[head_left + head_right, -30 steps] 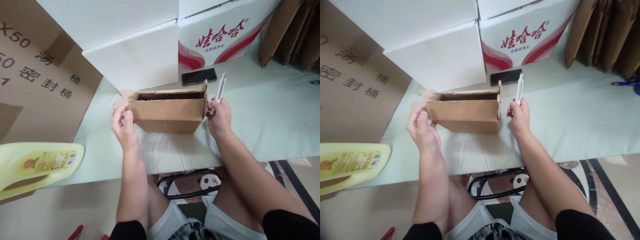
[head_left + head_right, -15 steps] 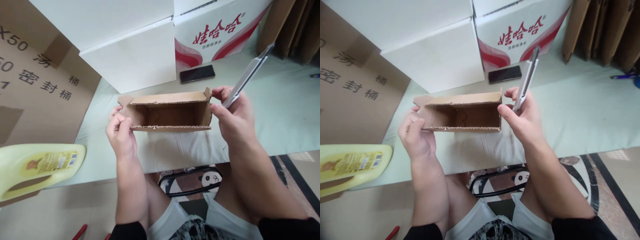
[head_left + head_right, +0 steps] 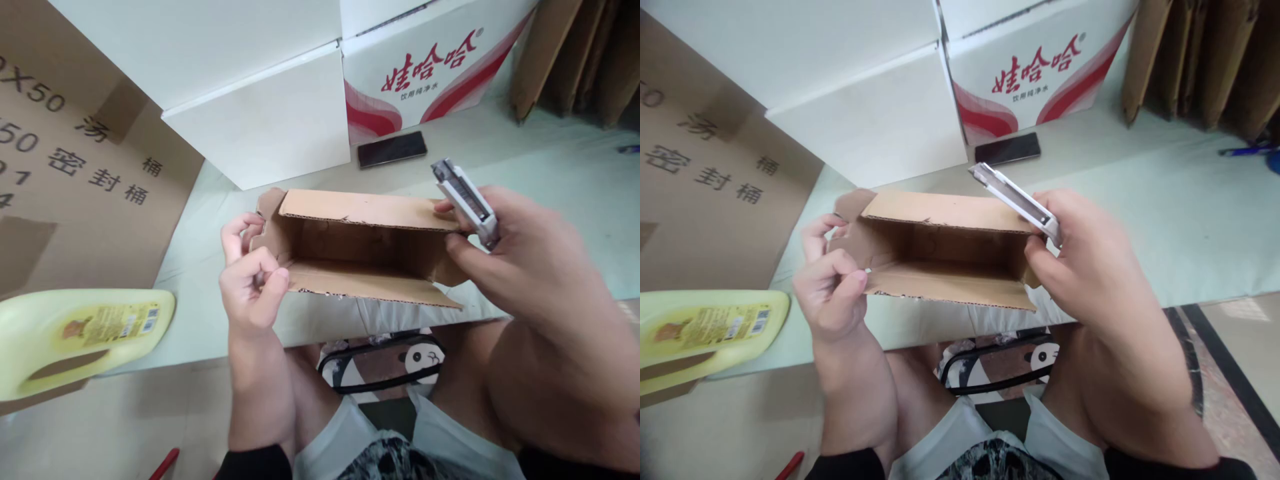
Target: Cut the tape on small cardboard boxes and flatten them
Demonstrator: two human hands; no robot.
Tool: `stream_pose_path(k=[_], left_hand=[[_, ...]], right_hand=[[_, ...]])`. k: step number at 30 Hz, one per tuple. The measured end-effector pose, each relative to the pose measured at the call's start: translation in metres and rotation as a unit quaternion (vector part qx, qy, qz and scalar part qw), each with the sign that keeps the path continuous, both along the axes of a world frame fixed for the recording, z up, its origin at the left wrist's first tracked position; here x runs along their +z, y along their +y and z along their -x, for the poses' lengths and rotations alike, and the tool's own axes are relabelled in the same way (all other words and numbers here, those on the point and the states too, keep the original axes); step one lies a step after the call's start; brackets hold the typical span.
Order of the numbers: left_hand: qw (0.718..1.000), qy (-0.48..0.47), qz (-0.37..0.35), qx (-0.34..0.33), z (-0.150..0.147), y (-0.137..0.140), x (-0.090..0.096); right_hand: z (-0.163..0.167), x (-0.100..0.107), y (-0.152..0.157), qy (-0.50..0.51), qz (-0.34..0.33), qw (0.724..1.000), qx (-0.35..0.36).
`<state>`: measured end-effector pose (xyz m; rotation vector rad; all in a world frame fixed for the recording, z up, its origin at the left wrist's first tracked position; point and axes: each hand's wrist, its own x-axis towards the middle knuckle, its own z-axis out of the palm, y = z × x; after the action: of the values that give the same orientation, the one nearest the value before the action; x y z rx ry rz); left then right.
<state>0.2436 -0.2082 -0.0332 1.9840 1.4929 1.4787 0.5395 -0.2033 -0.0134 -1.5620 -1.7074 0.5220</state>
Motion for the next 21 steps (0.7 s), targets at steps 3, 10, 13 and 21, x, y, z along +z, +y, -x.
stream_pose_path(k=[3,10,13,21], left_hand=[[0.998,-0.011,-0.027,-0.062,-0.001,0.001,0.002],[0.995,0.005,-0.031,-0.095,0.007,0.001,0.001],[0.994,0.029,-0.042,-0.099,0.012,-0.001,0.002],[0.990,-0.044,-0.036,-0.132,0.006,0.004,-0.010]], right_hand=[[0.001,0.006,0.002,-0.032,0.016,0.999,-0.037],[0.006,0.006,0.003,-0.001,0.017,0.991,-0.134],[0.006,0.006,0.000,0.007,0.017,0.988,-0.152],[0.009,0.002,0.004,0.049,-0.030,0.987,-0.149]])
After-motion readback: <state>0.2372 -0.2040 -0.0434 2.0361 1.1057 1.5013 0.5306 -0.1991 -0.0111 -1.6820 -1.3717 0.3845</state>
